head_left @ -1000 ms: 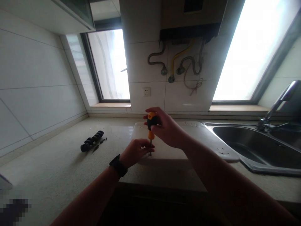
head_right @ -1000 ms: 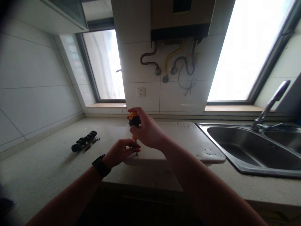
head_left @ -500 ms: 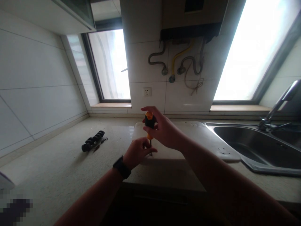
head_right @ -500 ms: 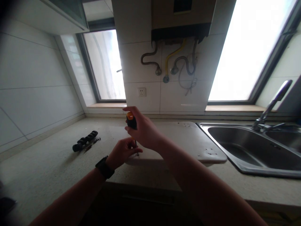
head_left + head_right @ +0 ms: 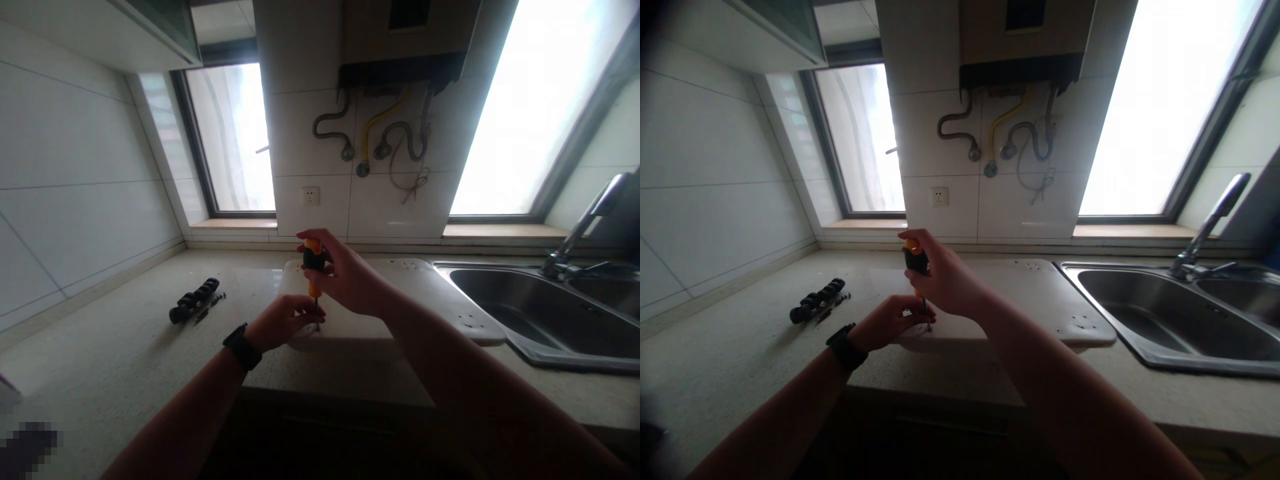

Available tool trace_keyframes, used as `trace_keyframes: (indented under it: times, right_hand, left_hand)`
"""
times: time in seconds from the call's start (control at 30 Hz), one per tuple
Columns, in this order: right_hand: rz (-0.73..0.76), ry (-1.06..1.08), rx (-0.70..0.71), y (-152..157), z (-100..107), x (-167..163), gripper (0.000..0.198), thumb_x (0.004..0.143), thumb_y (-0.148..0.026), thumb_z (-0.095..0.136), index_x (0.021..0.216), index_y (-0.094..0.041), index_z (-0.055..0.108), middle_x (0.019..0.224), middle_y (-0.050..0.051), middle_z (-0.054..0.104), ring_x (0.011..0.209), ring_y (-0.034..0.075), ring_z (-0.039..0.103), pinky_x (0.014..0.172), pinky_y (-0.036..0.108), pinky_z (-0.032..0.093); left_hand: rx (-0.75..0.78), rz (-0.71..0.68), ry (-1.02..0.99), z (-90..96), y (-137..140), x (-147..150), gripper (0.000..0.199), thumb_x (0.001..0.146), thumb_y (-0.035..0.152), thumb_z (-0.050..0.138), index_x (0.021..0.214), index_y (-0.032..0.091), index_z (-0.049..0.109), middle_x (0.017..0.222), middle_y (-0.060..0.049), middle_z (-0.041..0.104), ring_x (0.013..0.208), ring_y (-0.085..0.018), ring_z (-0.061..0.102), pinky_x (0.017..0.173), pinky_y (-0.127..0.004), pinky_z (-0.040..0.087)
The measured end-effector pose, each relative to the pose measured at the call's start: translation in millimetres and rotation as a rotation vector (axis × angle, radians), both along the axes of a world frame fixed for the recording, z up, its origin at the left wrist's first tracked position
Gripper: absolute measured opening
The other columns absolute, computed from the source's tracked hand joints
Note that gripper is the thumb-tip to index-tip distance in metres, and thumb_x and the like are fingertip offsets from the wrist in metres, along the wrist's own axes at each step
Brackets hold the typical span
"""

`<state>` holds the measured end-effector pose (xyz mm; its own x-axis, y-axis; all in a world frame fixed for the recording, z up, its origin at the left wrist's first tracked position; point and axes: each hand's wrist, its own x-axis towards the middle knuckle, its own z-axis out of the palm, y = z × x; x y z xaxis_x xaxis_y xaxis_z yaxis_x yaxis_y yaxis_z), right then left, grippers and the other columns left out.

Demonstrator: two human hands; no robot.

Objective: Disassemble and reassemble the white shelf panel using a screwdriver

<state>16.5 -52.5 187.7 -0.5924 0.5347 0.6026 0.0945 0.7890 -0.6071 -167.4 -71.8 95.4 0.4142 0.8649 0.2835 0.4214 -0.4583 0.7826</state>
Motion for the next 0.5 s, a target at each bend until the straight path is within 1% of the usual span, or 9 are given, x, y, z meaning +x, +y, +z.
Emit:
trace_keyframes:
  times: [0.17, 0.33, 0.43, 0.5]
  right_hand:
    - [-0.016, -0.024, -0.027, -1.3, 1.8, 1.2, 0.059, 0.084, -0.016, 0.058, 0.14, -0.024, 0.041, 0.116, 0.01, 0.059, 0.093, 0.02, 0.061, 0.077, 0.036, 0.053]
    - [-0.022, -0.05, -0.044, -2.4, 1.4, 0.5, 0.059, 0.083, -0.013, 0.053, 0.139, -0.023, 0.04, 0.119, 0.01, 0.057, 0.093, 0.019, 0.059, 0.073, 0.032, 0.05]
    - [-0.048, -0.043, -0.028, -3.0, 0.4, -1.1, 0.054, 0.086, -0.024, 0.06, 0.137, -0.022, 0.042, 0.112, 0.008, 0.058, 0.088, 0.018, 0.057, 0.073, 0.033, 0.049]
    - [-0.085, -0.022, -0.013, -3.0, 0.2, -2.1, 0.052, 0.087, -0.032, 0.066, 0.134, -0.022, 0.046, 0.111, 0.008, 0.058, 0.088, 0.018, 0.057, 0.074, 0.034, 0.049]
  left_hand:
    - [0.031, 0.036, 0.027, 0.5, 1.1, 0.2, 0.013, 0.088, 0.029, 0.07, 0.095, 0.019, 0.076, 0.097, -0.004, 0.077, 0.089, -0.019, 0.069, 0.083, -0.032, 0.05]
    - [0.063, 0.135, 0.051, -1.8, 1.3, 2.3, 0.018, 0.084, 0.033, 0.075, 0.082, 0.015, 0.071, 0.079, -0.003, 0.072, 0.072, -0.016, 0.062, 0.07, -0.029, 0.047]
    - [0.08, 0.149, 0.047, -5.8, 1.1, 5.2, 0.023, 0.084, 0.035, 0.075, 0.076, 0.016, 0.065, 0.07, 0.0, 0.065, 0.065, -0.013, 0.055, 0.063, -0.027, 0.043]
    - [0.115, 0.177, 0.068, -8.1, 0.8, 7.2, 0.027, 0.083, 0.038, 0.076, 0.074, 0.016, 0.063, 0.068, 0.002, 0.062, 0.063, -0.012, 0.053, 0.061, -0.026, 0.042]
